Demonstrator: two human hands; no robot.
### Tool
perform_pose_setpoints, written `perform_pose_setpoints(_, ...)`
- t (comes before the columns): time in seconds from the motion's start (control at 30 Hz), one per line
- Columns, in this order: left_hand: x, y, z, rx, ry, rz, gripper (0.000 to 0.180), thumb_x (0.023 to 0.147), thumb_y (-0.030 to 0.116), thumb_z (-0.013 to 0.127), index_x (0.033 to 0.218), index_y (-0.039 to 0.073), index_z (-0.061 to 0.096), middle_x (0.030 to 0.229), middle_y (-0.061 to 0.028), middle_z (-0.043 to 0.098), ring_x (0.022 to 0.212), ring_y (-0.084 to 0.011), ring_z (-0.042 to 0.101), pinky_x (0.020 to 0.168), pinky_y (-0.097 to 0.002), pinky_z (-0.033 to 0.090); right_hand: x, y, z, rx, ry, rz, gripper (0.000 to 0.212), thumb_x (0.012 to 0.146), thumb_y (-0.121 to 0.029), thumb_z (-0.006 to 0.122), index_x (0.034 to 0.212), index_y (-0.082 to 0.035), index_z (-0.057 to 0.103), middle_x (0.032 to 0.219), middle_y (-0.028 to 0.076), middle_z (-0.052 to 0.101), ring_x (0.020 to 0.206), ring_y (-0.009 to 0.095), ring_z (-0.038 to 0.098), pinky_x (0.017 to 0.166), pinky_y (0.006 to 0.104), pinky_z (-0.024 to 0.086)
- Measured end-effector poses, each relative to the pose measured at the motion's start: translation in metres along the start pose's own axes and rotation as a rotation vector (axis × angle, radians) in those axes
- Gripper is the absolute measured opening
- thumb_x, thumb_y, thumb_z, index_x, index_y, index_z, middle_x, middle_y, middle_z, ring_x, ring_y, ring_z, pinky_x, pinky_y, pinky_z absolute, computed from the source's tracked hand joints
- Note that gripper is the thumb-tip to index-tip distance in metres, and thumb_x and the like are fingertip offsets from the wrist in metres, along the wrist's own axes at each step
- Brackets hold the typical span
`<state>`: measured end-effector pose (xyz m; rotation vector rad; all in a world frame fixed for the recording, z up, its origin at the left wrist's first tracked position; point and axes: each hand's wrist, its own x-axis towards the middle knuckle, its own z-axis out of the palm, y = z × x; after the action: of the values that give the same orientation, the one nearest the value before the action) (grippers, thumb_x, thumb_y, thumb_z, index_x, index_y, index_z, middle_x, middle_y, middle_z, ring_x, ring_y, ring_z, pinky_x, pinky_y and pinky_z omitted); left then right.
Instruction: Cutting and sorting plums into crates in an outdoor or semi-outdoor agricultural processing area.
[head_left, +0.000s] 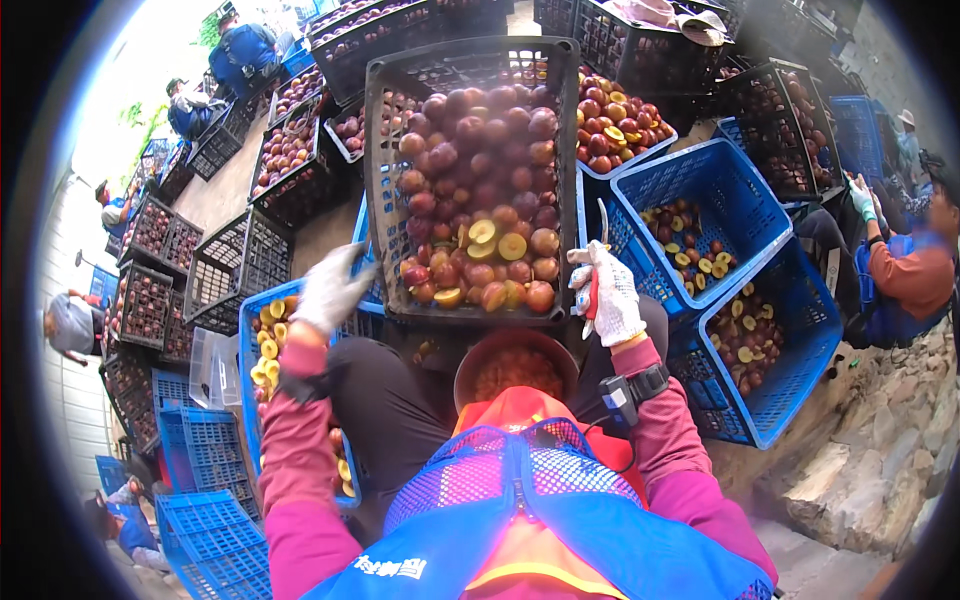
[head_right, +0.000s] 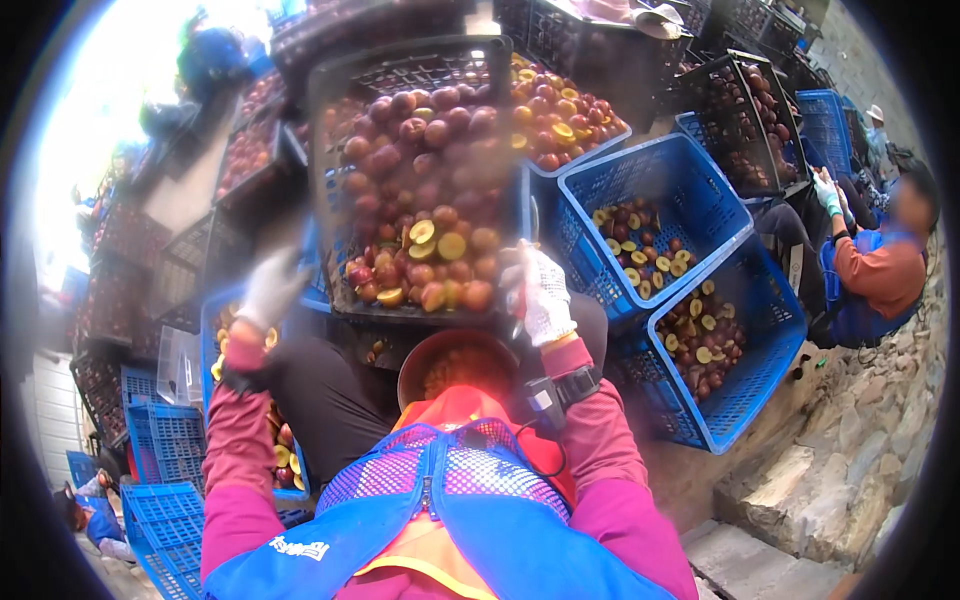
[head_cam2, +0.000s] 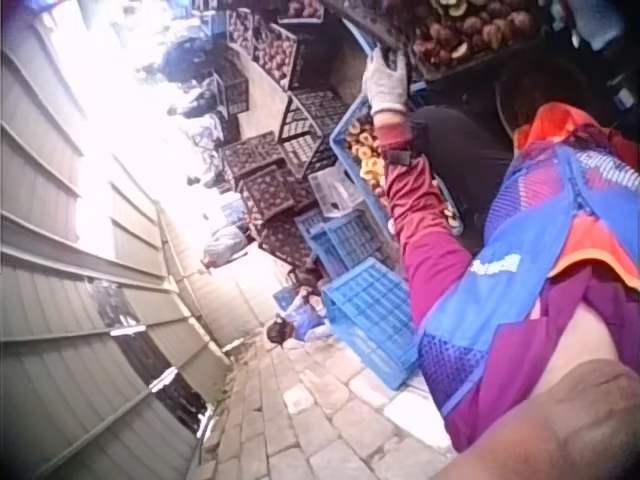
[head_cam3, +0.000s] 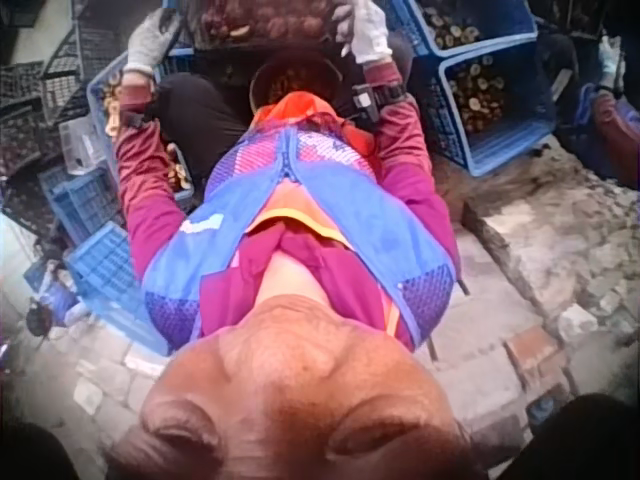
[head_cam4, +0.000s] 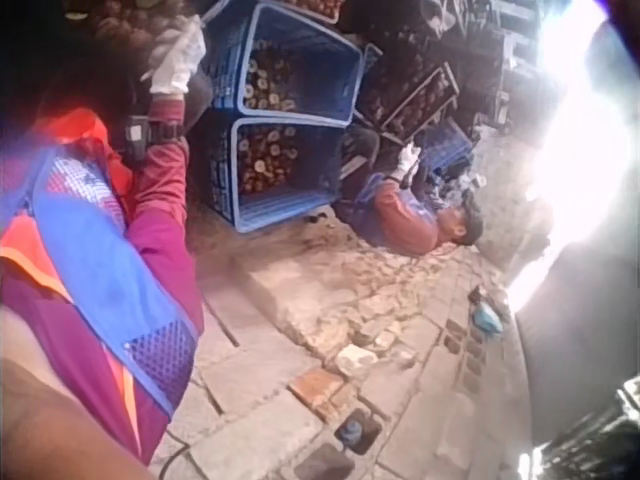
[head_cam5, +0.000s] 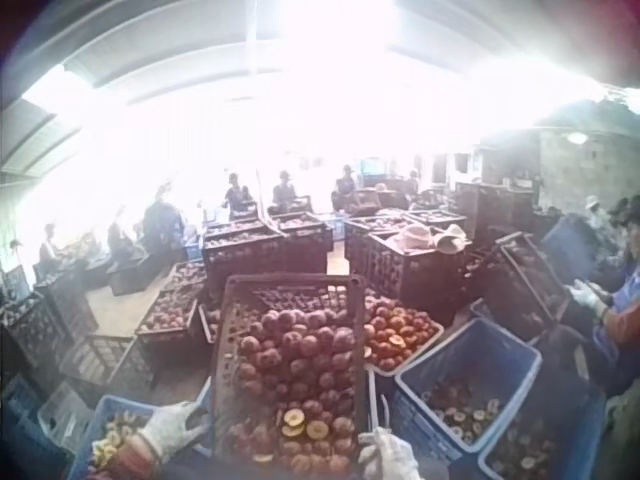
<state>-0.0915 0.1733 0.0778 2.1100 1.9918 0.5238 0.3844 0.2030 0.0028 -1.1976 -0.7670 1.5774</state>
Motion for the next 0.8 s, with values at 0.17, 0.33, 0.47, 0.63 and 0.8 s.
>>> perform_pose_setpoints(0.17, 0.112, 0.15, 0.117, 0.192, -0.272, 0.316, 0.061, 0.099, 0.051, 0.073, 0.149, 0.018, 0.067, 0.157, -0.0136, 0.062, 0.145, -0.0404, 0.058, 0.117, -0.0628, 0.045, 0.006, -0.007, -0.002, -0.053, 0.005, -0.007, 0.048, 0.118, -0.047, 0.059, 0.121, -0.003, 0.078, 0.077, 0.0, 0.068, 0.05, 0.006, 0.055, 0.046, 0.023, 0.045)
perform_pose_setpoints(0.33, 0.107, 0.129, 0.217, 0.397, -0.059, 0.208, 0.07, 0.091, 0.055, 0.079, 0.151, 0.022, 0.064, 0.158, -0.0212, 0.058, 0.144, -0.0429, 0.055, 0.114, -0.0643, 0.045, 0.008, -0.015, -0.01, -0.127, -0.009, -0.02, 0.048, 0.118, -0.046, 0.059, 0.124, -0.002, 0.077, 0.078, 0.001, 0.069, 0.05, 0.006, 0.055, 0.046, 0.0227, 0.045)
perform_pose_setpoints(0.47, 0.097, 0.077, 0.198, 0.388, -0.118, -0.068, 0.064, 0.093, 0.057, 0.077, 0.14, 0.016, 0.066, 0.144, -0.0213, 0.067, 0.131, -0.0426, 0.065, 0.107, -0.0609, 0.05, 0.015, -0.017, -0.029, -0.088, -0.003, -0.028, 0.046, 0.117, -0.045, 0.06, 0.123, -0.003, 0.077, 0.079, 0.001, 0.069, 0.05, 0.006, 0.055, 0.046, 0.0227, 0.045)
perform_pose_setpoints(0.63, 0.117, 0.05, 0.146, 0.345, -0.307, -0.233, 0.07, 0.096, 0.059, 0.075, 0.142, 0.009, 0.064, 0.137, -0.0242, 0.073, 0.129, -0.0416, 0.071, 0.108, -0.0553, 0.056, 0.016, -0.021, -0.028, -0.085, -0.006, -0.013, 0.044, 0.118, -0.044, 0.059, 0.123, -0.004, 0.077, 0.078, -0.001, 0.068, 0.05, 0.005, 0.053, 0.047, 0.0226, 0.044)
perform_pose_setpoints(0.8, 0.16, 0.092, 0.154, 0.311, -0.365, -0.029, 0.075, 0.093, 0.052, 0.079, 0.154, 0.013, 0.06, 0.151, -0.0216, 0.068, 0.137, -0.0417, 0.067, 0.11, -0.0533, 0.056, 0.023, -0.023, -0.025, -0.104, -0.005, 0.021, 0.04, 0.118, -0.041, 0.059, 0.122, -0.006, 0.077, 0.078, -0.001, 0.068, 0.051, 0.005, 0.053, 0.047, 0.0227, 0.043)
